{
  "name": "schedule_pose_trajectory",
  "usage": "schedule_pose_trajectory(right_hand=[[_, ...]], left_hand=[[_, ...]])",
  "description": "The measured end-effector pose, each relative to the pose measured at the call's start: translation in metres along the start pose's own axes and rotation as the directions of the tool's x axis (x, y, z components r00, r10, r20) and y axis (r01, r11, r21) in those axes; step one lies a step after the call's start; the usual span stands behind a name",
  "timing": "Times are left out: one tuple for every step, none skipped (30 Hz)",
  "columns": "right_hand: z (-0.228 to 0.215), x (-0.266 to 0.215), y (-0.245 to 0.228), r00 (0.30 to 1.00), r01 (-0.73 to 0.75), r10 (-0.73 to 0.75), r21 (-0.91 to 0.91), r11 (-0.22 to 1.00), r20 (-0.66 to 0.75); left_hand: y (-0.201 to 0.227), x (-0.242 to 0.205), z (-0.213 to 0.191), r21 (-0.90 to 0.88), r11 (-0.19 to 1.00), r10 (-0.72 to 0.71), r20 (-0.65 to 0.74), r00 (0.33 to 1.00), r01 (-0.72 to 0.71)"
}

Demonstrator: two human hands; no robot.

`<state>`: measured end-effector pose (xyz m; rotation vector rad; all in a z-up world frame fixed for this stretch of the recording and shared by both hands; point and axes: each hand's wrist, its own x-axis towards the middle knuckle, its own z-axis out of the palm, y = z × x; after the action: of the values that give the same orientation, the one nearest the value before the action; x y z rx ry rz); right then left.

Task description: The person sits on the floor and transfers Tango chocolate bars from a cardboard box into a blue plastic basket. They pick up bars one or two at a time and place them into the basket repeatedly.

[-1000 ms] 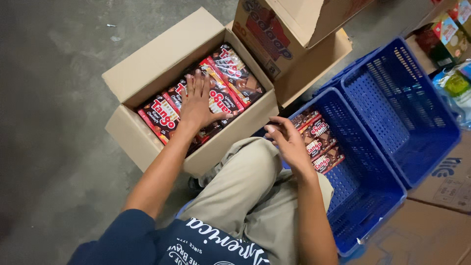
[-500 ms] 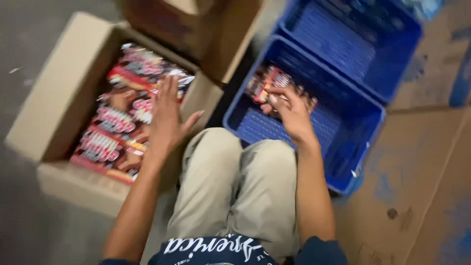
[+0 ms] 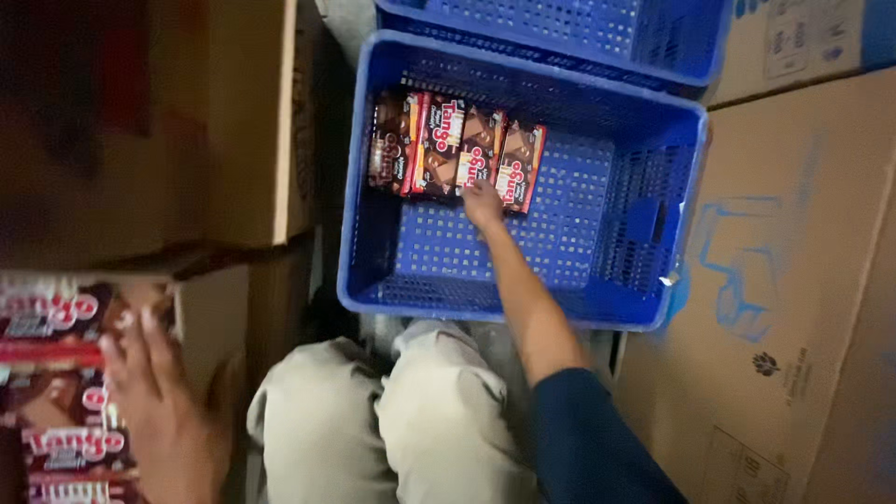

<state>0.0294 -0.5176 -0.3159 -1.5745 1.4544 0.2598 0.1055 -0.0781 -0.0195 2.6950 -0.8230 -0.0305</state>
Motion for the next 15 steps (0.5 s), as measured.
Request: schedule_pose_trajectory(right_hand=[[0.009, 0.008, -0.008, 1.000, -0.012, 0.012, 0.006, 1.000, 0.001], [0.018, 0.016, -0.016, 0.999, -0.033, 0.033, -0.018, 0.999, -0.024], [0.028, 0.024, -0.025, 0.998, -0.051, 0.049, -0.042, 0.998, -0.048], [0.039, 0.029, -0.035, 0.997, -0.060, 0.058, -0.036, 0.998, -0.045], [0.049, 0.032, -0.043, 0.991, -0.104, 0.107, 0.042, 0.994, -0.074], [0.060, 0.034, -0.051, 0.982, -0.145, 0.158, 0.122, 0.982, -0.100], [0.067, 0.037, -0.056, 0.982, -0.153, 0.164, 0.121, 0.981, -0.095], [0.073, 0.038, -0.061, 0.971, -0.113, 0.130, 0.096, 0.989, -0.199], [0.078, 0.039, -0.068, 0.949, -0.071, 0.088, 0.067, 0.995, -0.302], [0.077, 0.039, -0.069, 0.950, -0.073, 0.090, 0.068, 0.995, -0.298], [0.073, 0.039, -0.071, 0.940, -0.137, 0.141, 0.034, 0.990, -0.310], [0.070, 0.038, -0.072, 0.927, -0.201, 0.190, 0.001, 0.980, -0.324], [0.062, 0.038, -0.073, 0.927, -0.197, 0.187, 0.004, 0.980, -0.325], [0.054, 0.036, -0.074, 0.955, -0.153, 0.184, 0.145, 0.978, -0.234], [0.046, 0.034, -0.077, 0.977, -0.116, 0.162, 0.287, 0.951, -0.141]], left_hand=[[-0.005, -0.004, 0.008, 0.003, 1.000, 0.007, 0.011, 1.000, -0.007], [-0.010, -0.008, 0.014, 0.054, 0.999, 0.012, -0.035, 0.999, -0.010], [-0.015, -0.013, 0.020, 0.105, 0.994, 0.017, -0.084, 0.996, -0.008], [-0.021, -0.011, 0.026, 0.109, 0.994, 0.023, -0.076, 0.997, -0.014], [-0.026, -0.013, 0.032, 0.134, 0.990, 0.058, -0.118, 0.991, -0.042], [-0.032, -0.016, 0.036, 0.160, 0.985, 0.096, -0.159, 0.983, -0.070], [-0.037, -0.018, 0.042, 0.164, 0.984, 0.095, -0.152, 0.984, -0.070], [-0.042, -0.021, 0.047, 0.204, 0.977, 0.104, -0.186, 0.977, -0.065], [-0.047, -0.023, 0.053, 0.244, 0.968, 0.116, -0.224, 0.968, -0.059], [-0.045, -0.023, 0.052, 0.248, 0.967, 0.116, -0.221, 0.968, -0.059], [-0.044, -0.022, 0.052, 0.234, 0.971, 0.106, -0.209, 0.972, -0.056], [-0.042, -0.022, 0.050, 0.221, 0.974, 0.097, -0.197, 0.976, -0.052], [-0.040, -0.021, 0.051, 0.221, 0.974, 0.099, -0.202, 0.974, -0.053], [-0.038, -0.021, 0.050, 0.225, 0.973, 0.100, -0.204, 0.974, -0.053], [-0.037, -0.020, 0.049, 0.229, 0.972, 0.102, -0.209, 0.973, -0.053]])
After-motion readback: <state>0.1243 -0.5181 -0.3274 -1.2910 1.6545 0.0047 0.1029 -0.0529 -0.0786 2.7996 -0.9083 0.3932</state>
